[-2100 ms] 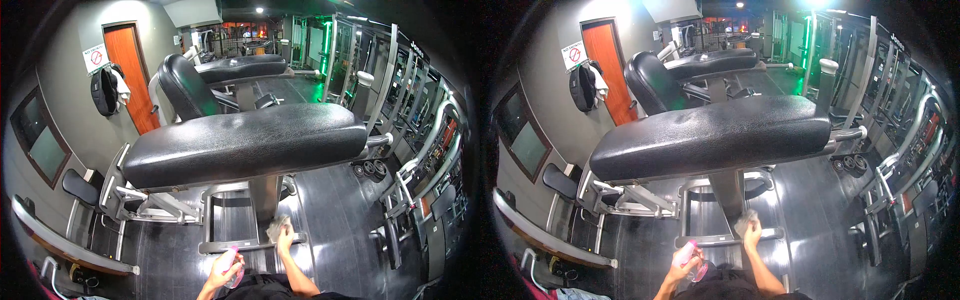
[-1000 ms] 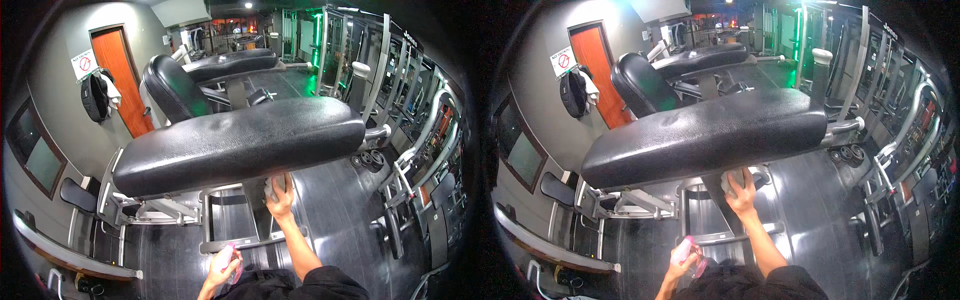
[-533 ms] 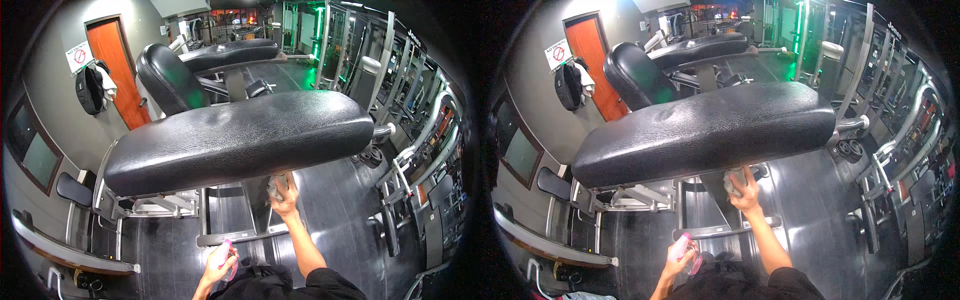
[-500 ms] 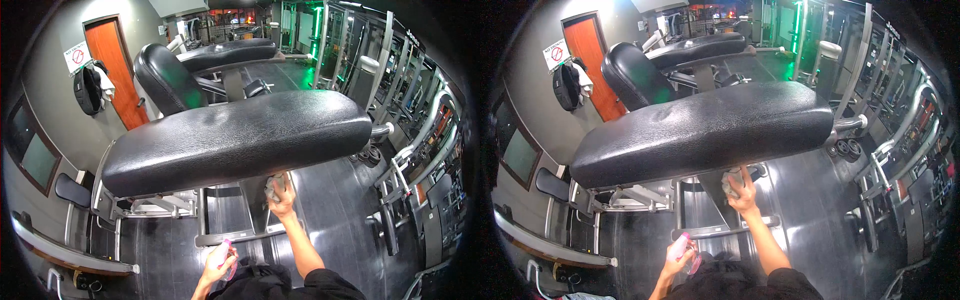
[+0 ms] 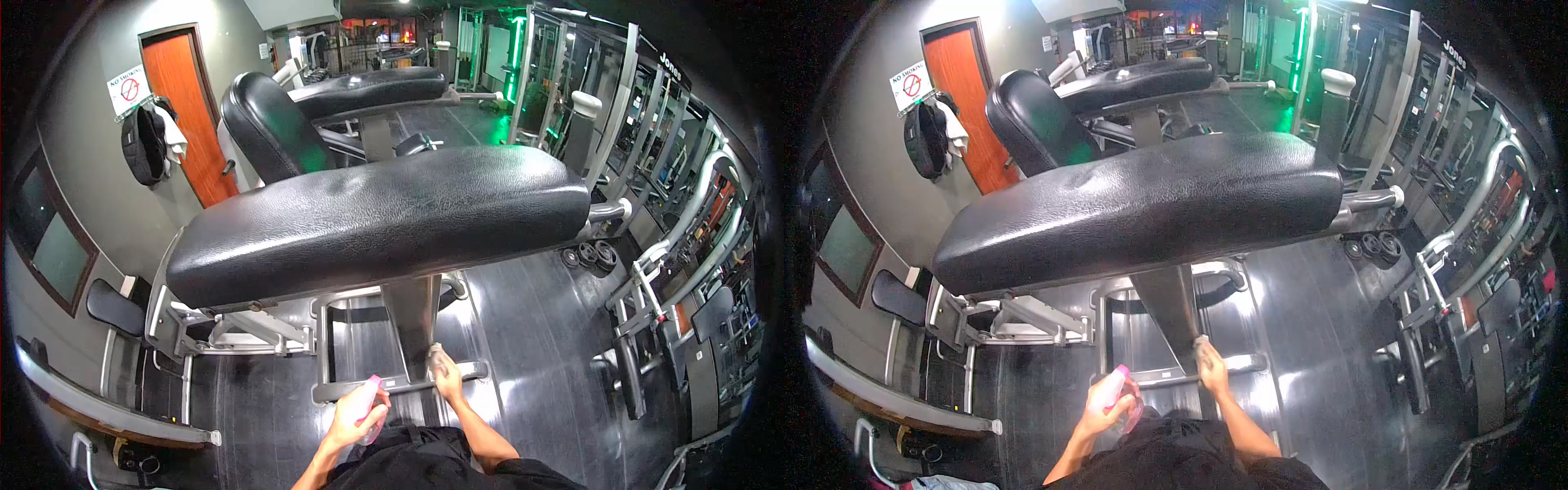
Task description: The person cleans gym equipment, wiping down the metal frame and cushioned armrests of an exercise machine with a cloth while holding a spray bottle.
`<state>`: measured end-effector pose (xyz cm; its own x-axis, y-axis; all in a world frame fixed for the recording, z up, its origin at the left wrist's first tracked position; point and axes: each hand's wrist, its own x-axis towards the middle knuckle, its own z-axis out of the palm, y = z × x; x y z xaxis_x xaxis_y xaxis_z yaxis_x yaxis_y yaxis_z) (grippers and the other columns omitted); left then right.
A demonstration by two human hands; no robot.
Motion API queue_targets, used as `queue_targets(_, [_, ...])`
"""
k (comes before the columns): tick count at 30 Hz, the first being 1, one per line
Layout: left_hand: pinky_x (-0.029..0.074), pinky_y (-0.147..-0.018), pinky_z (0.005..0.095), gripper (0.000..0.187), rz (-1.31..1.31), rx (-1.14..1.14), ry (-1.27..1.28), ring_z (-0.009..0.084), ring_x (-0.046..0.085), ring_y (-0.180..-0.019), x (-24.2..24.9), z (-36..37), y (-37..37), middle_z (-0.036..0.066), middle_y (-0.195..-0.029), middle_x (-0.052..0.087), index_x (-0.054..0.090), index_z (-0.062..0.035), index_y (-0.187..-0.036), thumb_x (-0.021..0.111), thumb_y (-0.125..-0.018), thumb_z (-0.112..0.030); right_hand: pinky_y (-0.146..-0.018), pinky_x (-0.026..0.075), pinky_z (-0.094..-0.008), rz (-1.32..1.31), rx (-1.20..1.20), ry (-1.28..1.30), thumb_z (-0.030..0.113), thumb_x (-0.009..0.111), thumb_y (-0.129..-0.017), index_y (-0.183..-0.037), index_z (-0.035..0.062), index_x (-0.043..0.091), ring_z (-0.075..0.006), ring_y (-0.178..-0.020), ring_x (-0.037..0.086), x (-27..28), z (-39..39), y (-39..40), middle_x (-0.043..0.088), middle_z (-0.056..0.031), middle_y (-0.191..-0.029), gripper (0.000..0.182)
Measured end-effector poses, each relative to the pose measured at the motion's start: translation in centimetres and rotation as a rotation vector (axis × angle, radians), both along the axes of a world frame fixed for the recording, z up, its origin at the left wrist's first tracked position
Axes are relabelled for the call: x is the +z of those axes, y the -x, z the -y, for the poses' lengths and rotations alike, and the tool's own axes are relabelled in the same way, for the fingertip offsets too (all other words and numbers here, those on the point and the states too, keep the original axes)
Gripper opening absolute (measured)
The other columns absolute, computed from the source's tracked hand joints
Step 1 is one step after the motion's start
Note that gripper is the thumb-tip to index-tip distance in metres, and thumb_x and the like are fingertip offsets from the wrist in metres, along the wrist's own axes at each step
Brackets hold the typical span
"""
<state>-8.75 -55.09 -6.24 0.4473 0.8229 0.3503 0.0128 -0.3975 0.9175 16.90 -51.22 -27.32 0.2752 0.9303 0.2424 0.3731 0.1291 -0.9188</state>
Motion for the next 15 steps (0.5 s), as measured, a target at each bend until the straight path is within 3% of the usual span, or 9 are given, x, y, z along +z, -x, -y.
queue_targets(1, [0.046, -0.056, 0.0221, 0.019, -0.001, 0.005, -0.01, 0.0088, 0.056, -0.062, 0.3, 0.1, 0.0, 0.008, -0.084, 0.06, 0.053, 0.0048, -0.103, 0.058, -0.085, 0.0, -0.097, 0.04, -0.0341, -0.234, -0.117, 0.098, 0.005, 0.057, -0.083, -0.123, 0.0013, 0.053, -0.0314, -0.114, 0.053, -0.3, 0.0, -0.2, 0.05, -0.0214, -0.127, 0.04])
queue_targets(2, [0.046, -0.057, 0.0222, 0.019, 0.077, -0.005, 0.14, 0.009, 0.056, -0.062, 0.6, 0.5, 0.1, 0.007, -0.085, 0.06, 0.053, 0.0048, -0.103, 0.058, -0.085, 0.0, -0.094, 0.041, -0.0322, -0.097, -0.236, -0.044, 0.009, 0.054, -0.088, -0.123, -0.0041, 0.051, -0.0248, -0.108, 0.056, -3.3, -1.5, -1.0, 0.059, -0.0171, -0.116, 0.037])
queue_targets(3, [0.046, -0.058, 0.0223, 0.019, 0.157, -0.016, 0.292, 0.0092, 0.056, -0.063, 0.7, 0.8, 0.2, 0.007, -0.085, 0.061, 0.053, 0.0049, -0.103, 0.059, -0.085, -0.001, -0.092, 0.042, -0.0316, -0.3, -0.263, -0.147, 0.011, 0.054, -0.088, -0.12, -0.0065, 0.051, -0.0234, -0.106, 0.056, 0.9, -2.0, -0.3, 0.061, -0.0175, -0.112, 0.036])
queue_targets(5, [0.047, -0.059, 0.0229, 0.02, 0.177, -0.004, 0.299, 0.0093, 0.056, -0.063, 0.3, 1.0, 0.4, 0.007, -0.085, 0.061, 0.054, 0.0047, -0.104, 0.059, -0.085, -0.001, -0.095, 0.039, -0.0315, -0.259, -0.344, -0.189, 0.009, 0.053, -0.088, -0.12, -0.0073, 0.05, -0.0241, -0.11, 0.053, 8.4, -2.9, 0.3, 0.057, -0.0204, -0.116, 0.036])
queue_targets(7, [0.047, -0.06, 0.0229, 0.021, 0.136, 0.03, 0.277, 0.0098, 0.057, -0.066, 0.0, 1.3, 0.6, 0.007, -0.086, 0.061, 0.054, 0.0044, -0.105, 0.059, -0.085, -0.001, -0.089, 0.043, -0.0331, -0.207, -0.366, -0.364, 0.006, 0.05, -0.085, -0.11, -0.0044, 0.055, -0.0228, -0.101, 0.057, 13.2, -5.1, 0.5, 0.06, -0.018, -0.108, 0.027])
queue_targets(10, [0.048, -0.061, 0.0227, 0.022, 0.181, 0.038, 0.378, 0.0105, 0.059, -0.068, 0.7, 2.0, 0.9, 0.008, -0.086, 0.062, 0.055, 0.004, -0.104, 0.061, -0.084, -0.002, -0.083, 0.043, -0.0347, 0.059, -0.282, -0.78, 0.003, 0.051, -0.079, -0.106, -0.0038, 0.056, -0.0268, -0.093, 0.057, 22.2, -7.7, 1.1, 0.058, -0.0161, -0.106, 0.028])
queue_targets(11, [0.048, -0.061, 0.0227, 0.022, 0.178, 0.045, 0.37, 0.0105, 0.059, -0.068, 0.6, 2.0, 1.0, 0.008, -0.086, 0.062, 0.055, 0.004, -0.104, 0.061, -0.084, -0.002, -0.081, 0.043, -0.0348, 0.122, -0.244, -0.82, 0.001, 0.052, -0.076, -0.104, -0.0042, 0.056, -0.0283, -0.091, 0.057, 23.9, -8.3, 1.5, 0.057, -0.0159, -0.104, 0.029])
queue_targets(12, [0.048, -0.062, 0.0225, 0.022, 0.118, 0.061, 0.301, 0.0106, 0.059, -0.069, 0.6, 2.1, 1.2, 0.008, -0.086, 0.062, 0.056, 0.0036, -0.104, 0.061, -0.084, -0.003, -0.079, 0.043, -0.0338, -0.208, -0.145, -0.806, -0.001, 0.054, -0.072, -0.101, -0.0051, 0.056, -0.029, -0.087, 0.057, 24.3, -9.0, 2.2, 0.057, -0.016, -0.099, 0.03])
queue_targets(15, [0.048, -0.06, 0.0226, 0.023, 0.011, 0.096, 0.173, 0.0103, 0.06, -0.066, 1.2, 2.0, 1.8, 0.007, -0.084, 0.063, 0.057, 0.0025, -0.104, 0.063, -0.083, -0.004, -0.075, 0.044, -0.0325, -0.055, -0.222, -0.944, 0.0, 0.056, -0.071, -0.098, -0.0049, 0.056, -0.0275, -0.082, 0.057, 24.2, -10.0, 2.9, 0.057, -0.0163, -0.094, 0.028])
